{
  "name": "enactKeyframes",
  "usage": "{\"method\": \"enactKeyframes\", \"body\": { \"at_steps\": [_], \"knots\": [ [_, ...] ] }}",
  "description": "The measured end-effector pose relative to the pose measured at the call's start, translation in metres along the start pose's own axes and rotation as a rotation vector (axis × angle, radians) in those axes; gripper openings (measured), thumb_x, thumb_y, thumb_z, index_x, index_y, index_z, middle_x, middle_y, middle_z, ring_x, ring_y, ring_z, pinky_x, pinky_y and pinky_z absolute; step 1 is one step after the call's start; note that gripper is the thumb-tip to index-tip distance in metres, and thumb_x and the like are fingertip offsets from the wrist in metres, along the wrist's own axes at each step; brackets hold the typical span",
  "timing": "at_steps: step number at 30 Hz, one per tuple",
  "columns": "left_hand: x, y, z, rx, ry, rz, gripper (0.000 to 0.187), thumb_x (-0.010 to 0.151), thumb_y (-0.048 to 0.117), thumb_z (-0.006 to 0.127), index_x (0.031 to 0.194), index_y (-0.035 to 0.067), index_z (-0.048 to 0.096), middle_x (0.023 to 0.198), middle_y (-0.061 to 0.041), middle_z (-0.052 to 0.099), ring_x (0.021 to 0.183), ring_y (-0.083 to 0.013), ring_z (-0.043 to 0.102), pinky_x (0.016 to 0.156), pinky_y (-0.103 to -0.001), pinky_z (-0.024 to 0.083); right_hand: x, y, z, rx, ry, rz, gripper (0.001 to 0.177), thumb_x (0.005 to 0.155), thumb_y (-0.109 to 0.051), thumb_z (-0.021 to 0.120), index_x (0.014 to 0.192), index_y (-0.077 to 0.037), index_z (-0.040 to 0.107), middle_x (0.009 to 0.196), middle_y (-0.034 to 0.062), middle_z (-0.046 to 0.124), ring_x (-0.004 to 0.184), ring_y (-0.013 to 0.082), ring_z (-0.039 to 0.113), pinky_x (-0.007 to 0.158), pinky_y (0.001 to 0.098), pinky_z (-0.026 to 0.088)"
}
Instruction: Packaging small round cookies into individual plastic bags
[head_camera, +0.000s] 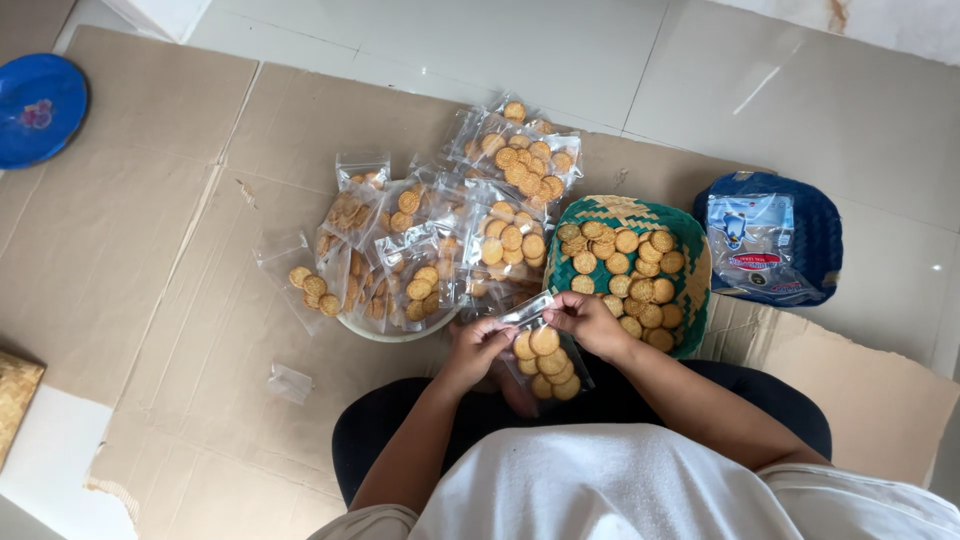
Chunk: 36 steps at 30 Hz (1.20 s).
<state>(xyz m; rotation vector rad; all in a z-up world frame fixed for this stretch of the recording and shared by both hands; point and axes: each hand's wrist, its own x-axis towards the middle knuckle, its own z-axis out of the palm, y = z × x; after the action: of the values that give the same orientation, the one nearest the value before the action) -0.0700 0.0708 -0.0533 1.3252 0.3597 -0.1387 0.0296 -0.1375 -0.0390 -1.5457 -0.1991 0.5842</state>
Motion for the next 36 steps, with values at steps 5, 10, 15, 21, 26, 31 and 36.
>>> {"method": "enactKeyframes", "body": {
  "at_steps": [5, 10, 15, 21, 26, 31, 36],
  "knots": [
    [0.005, -0.008, -0.026, 0.221, 0.058, 0.134, 0.022, 0.083, 0.017, 0.086, 0.094, 0.000, 0.077, 0.086, -0.018, 0.076, 0.078, -0.0228, 0.075, 0.064, -0.037, 0.064, -0.004, 0.003, 0.006, -0.041, -0.026, 0.007, 0.019, 0.094, -0.016, 0.074, 0.080, -0.002, 0.074, 0.061, 0.0055, 0.064, 0.059, 0.0099, 0.050, 0.056, 0.0210, 0.040],
    [0.002, 0.031, -0.056, 0.007, 0.332, 0.133, 0.025, 0.096, 0.026, 0.070, 0.109, 0.004, 0.070, 0.106, -0.018, 0.075, 0.099, -0.0233, 0.070, 0.087, -0.039, 0.061, 0.003, 0.016, -0.003, -0.033, 0.021, -0.012, 0.023, 0.098, -0.020, 0.070, 0.083, -0.003, 0.074, 0.060, 0.0041, 0.064, 0.056, 0.0087, 0.047, 0.055, 0.0200, 0.038],
    [0.024, 0.017, -0.131, 0.231, 0.675, 0.420, 0.020, 0.096, 0.012, 0.070, 0.114, 0.004, 0.067, 0.143, -0.020, 0.042, 0.133, -0.0349, 0.044, 0.111, -0.049, 0.039, 0.004, 0.009, -0.003, 0.038, 0.067, -0.017, 0.025, 0.100, -0.020, 0.066, 0.082, -0.004, 0.072, 0.047, 0.0055, 0.052, 0.041, 0.0115, 0.044, 0.044, 0.0208, 0.035],
    [0.030, -0.001, -0.143, 0.401, 0.593, 0.330, 0.017, 0.088, 0.014, 0.077, 0.105, 0.017, 0.078, 0.106, -0.007, 0.064, 0.106, -0.0204, 0.066, 0.102, -0.033, 0.049, 0.007, 0.012, -0.007, 0.058, 0.124, -0.031, 0.024, 0.101, -0.018, 0.064, 0.085, -0.002, 0.071, 0.048, 0.0093, 0.055, 0.042, 0.0145, 0.052, 0.041, 0.0224, 0.043],
    [0.031, -0.006, -0.145, 0.427, 0.513, 0.264, 0.020, 0.087, 0.013, 0.077, 0.107, 0.014, 0.080, 0.100, -0.009, 0.069, 0.096, -0.0213, 0.072, 0.088, -0.033, 0.057, 0.005, 0.008, 0.003, 0.117, 0.150, -0.050, 0.023, 0.103, -0.017, 0.062, 0.088, -0.001, 0.068, 0.055, 0.0112, 0.060, 0.047, 0.0163, 0.058, 0.048, 0.0255, 0.049],
    [0.007, 0.029, -0.146, 0.315, 0.626, 0.429, 0.019, 0.084, 0.004, 0.076, 0.103, 0.007, 0.080, 0.100, -0.013, 0.068, 0.093, -0.0200, 0.069, 0.083, -0.033, 0.057, 0.009, 0.025, 0.012, 0.199, 0.131, -0.054, 0.022, 0.104, -0.015, 0.057, 0.089, -0.001, 0.062, 0.081, 0.0179, 0.071, 0.056, 0.0172, 0.066, 0.051, 0.0281, 0.058],
    [-0.046, 0.062, -0.176, 0.153, 0.654, 0.561, 0.018, 0.083, -0.008, 0.074, 0.100, 0.000, 0.076, 0.096, -0.011, 0.065, 0.082, -0.0159, 0.064, 0.077, -0.030, 0.056, 0.023, 0.027, 0.040, 0.191, 0.095, -0.046, 0.024, 0.106, -0.017, 0.055, 0.092, 0.002, 0.062, 0.088, 0.0203, 0.072, 0.060, 0.0202, 0.070, 0.054, 0.0305, 0.062]
  ]
}}
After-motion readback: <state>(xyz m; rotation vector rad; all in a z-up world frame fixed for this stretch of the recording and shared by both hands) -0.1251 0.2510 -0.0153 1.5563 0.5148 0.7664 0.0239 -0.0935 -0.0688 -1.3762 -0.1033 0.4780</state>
